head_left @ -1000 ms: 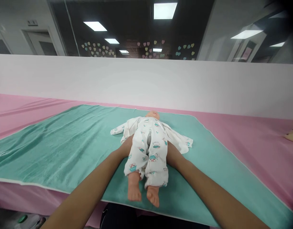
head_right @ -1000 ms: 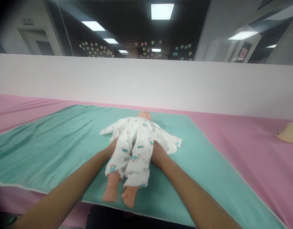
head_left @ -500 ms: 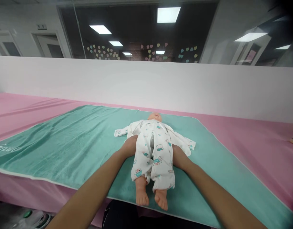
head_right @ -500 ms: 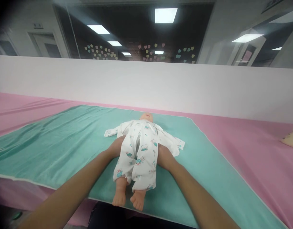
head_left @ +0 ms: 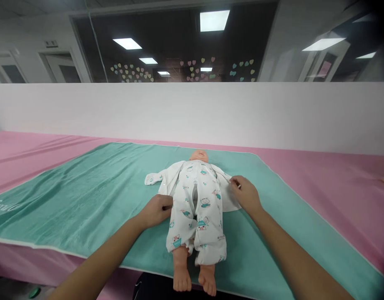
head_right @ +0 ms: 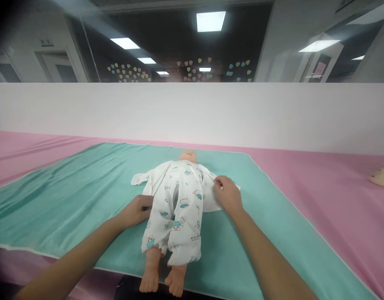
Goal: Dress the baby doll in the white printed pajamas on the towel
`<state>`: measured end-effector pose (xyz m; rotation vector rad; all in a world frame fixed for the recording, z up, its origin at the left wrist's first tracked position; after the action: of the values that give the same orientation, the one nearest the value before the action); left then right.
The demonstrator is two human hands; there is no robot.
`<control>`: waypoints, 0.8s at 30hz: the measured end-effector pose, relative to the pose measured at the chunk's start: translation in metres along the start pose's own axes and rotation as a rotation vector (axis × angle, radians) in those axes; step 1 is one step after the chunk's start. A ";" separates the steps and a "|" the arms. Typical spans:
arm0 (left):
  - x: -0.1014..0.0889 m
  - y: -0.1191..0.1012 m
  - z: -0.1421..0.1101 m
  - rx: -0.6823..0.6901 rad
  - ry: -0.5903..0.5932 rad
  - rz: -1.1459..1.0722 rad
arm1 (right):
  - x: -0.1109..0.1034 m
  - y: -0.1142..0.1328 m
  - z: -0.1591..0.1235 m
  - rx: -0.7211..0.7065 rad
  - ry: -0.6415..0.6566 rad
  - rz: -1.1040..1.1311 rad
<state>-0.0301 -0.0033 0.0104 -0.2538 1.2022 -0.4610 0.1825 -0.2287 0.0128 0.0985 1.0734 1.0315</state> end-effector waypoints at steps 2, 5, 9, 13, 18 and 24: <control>-0.008 0.011 0.007 -0.079 -0.096 0.011 | -0.002 -0.017 0.008 0.128 -0.020 -0.065; -0.029 0.038 0.024 -0.304 -0.382 0.110 | 0.006 -0.030 0.012 0.241 0.138 -0.125; -0.039 0.074 0.052 -0.580 -0.446 0.266 | 0.007 -0.022 0.009 0.161 0.180 -0.092; -0.026 0.083 0.072 -0.573 -0.371 0.281 | 0.004 -0.008 0.007 0.189 0.257 0.334; -0.014 0.074 0.072 -0.487 -0.469 -0.002 | 0.005 0.025 0.033 0.339 0.334 1.016; -0.012 0.064 0.062 -0.566 -0.282 -0.567 | 0.018 0.113 0.042 0.008 0.507 0.765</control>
<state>0.0381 0.0556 0.0150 -1.1281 0.9494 -0.5413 0.1428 -0.1369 0.0816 0.2792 1.5497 1.8021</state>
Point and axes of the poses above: each hand's wrist, its own z-axis towards the middle knuckle, its own x-axis out of the palm, y = z × x, the point moved 5 cm from there along z, towards the middle knuckle, and after that the axes turned 4 degrees about x, right-handed, at the moved point
